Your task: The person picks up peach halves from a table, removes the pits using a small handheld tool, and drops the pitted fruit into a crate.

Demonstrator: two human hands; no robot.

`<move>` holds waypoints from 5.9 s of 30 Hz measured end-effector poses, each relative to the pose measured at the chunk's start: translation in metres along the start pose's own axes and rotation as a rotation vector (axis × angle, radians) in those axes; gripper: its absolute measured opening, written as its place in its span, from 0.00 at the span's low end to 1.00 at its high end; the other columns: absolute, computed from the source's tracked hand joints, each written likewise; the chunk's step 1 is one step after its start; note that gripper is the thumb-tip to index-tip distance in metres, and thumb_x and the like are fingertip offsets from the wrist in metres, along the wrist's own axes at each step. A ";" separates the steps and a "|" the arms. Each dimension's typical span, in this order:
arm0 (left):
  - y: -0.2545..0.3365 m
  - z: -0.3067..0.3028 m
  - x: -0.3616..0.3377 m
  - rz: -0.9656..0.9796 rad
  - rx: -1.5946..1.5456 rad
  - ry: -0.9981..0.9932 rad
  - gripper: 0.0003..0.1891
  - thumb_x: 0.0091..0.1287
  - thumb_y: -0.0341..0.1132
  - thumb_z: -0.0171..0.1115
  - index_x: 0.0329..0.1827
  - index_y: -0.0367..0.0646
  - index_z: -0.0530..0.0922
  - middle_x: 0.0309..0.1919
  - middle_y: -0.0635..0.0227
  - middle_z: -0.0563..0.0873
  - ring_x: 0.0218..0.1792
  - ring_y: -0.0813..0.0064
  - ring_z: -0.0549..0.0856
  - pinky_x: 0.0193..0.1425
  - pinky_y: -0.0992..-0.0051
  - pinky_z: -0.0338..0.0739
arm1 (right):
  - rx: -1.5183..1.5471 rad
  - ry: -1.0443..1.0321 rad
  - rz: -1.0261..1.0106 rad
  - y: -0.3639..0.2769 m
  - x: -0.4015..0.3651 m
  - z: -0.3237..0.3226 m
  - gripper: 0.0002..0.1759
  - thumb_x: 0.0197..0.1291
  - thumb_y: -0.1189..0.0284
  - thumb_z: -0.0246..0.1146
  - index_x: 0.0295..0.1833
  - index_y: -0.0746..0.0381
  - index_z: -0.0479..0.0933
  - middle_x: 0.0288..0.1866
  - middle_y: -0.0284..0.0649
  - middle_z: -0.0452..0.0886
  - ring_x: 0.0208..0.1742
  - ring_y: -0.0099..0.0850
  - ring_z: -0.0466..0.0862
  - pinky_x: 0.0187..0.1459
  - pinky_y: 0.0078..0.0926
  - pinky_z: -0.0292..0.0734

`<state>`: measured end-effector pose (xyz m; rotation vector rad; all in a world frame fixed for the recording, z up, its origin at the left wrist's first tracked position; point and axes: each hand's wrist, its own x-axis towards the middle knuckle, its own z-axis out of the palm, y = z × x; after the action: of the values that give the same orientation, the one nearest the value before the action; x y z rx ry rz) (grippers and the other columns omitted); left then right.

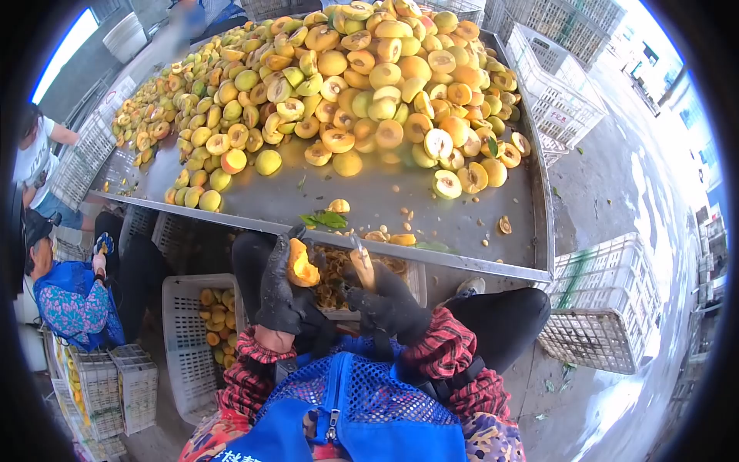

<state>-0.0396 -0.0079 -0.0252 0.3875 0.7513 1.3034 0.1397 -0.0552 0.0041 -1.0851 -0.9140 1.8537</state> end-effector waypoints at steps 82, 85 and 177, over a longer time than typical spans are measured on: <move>-0.028 0.068 0.023 -0.090 -0.189 -0.132 0.23 0.70 0.45 0.48 0.56 0.32 0.70 0.49 0.54 0.79 0.47 0.61 0.81 0.57 0.61 0.75 | -1.014 0.208 -0.281 0.006 0.013 0.001 0.28 0.62 0.74 0.53 0.67 0.59 0.54 0.41 0.57 0.74 0.38 0.54 0.78 0.38 0.45 0.72; -0.061 0.007 0.055 0.189 0.449 -0.183 0.22 0.69 0.42 0.49 0.56 0.32 0.71 0.49 0.54 0.80 0.47 0.61 0.81 0.56 0.62 0.75 | -1.095 0.135 -0.310 0.006 0.013 0.000 0.37 0.64 0.75 0.51 0.75 0.55 0.42 0.41 0.57 0.72 0.31 0.53 0.77 0.34 0.44 0.71; 0.045 0.053 0.241 0.983 2.144 -1.094 0.23 0.55 0.25 0.56 0.57 0.47 0.74 0.57 0.58 0.75 0.60 0.58 0.73 0.61 0.64 0.70 | -0.345 0.033 0.056 0.086 -0.027 -0.089 0.18 0.63 0.64 0.60 0.52 0.64 0.72 0.31 0.33 0.75 0.32 0.21 0.75 0.35 0.19 0.72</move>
<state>-0.0167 0.2418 -0.0256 3.1140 0.6547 0.2458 0.2062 -0.0997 -0.0939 -1.3556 -1.2255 1.7555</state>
